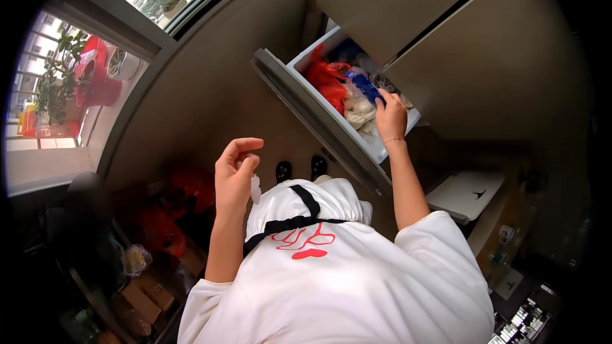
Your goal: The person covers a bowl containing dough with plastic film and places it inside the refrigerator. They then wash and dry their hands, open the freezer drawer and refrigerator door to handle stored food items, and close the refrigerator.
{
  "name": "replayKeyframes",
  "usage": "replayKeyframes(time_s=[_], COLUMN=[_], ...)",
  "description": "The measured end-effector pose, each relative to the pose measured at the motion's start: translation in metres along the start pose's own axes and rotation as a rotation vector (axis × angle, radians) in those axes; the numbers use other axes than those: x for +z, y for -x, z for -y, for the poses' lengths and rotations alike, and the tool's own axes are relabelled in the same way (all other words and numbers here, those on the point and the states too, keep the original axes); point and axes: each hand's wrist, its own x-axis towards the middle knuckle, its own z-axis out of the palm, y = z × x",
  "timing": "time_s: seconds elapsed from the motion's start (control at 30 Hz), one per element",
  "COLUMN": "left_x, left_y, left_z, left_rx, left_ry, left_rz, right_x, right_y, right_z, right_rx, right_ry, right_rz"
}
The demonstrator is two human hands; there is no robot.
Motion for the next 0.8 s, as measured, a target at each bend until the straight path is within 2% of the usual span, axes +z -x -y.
replayKeyframes(time_s=[0.1,0.17,0.23,0.3,0.43,0.5,0.6,0.7,0.8], left_x=[-0.001,-0.002,0.002,0.002,0.009,0.013,0.014,0.02,0.02], left_y=[0.007,0.01,0.013,0.01,0.008,0.008,0.002,0.0,-0.002], left_z=[0.005,0.005,0.003,0.006,0.011,0.004,0.007,0.007,0.007], left_rx=[0.026,0.044,0.063,0.039,0.021,-0.008,0.065,0.101,0.083], left_ry=[0.039,0.065,0.047,0.101,0.21,0.213,0.216,0.192,0.146], left_rz=[-0.002,0.007,0.005,0.008,-0.021,-0.055,-0.103,-0.165,-0.184], right_x=[0.05,0.071,0.085,0.104,0.103,0.108,0.111,0.105,0.106], right_y=[-0.016,-0.017,-0.001,0.025,0.086,0.106,0.124,0.124,0.122], right_z=[-0.036,-0.035,-0.023,-0.022,-0.01,-0.021,-0.035,-0.03,-0.028], right_rx=[-0.106,-0.142,-0.133,-0.108,0.01,0.106,0.184,0.001,0.014], right_ry=[0.085,0.004,0.013,-0.031,0.142,0.217,0.262,0.397,0.428], right_rz=[-0.037,0.005,0.093,0.271,0.381,0.324,0.293,0.252,0.28])
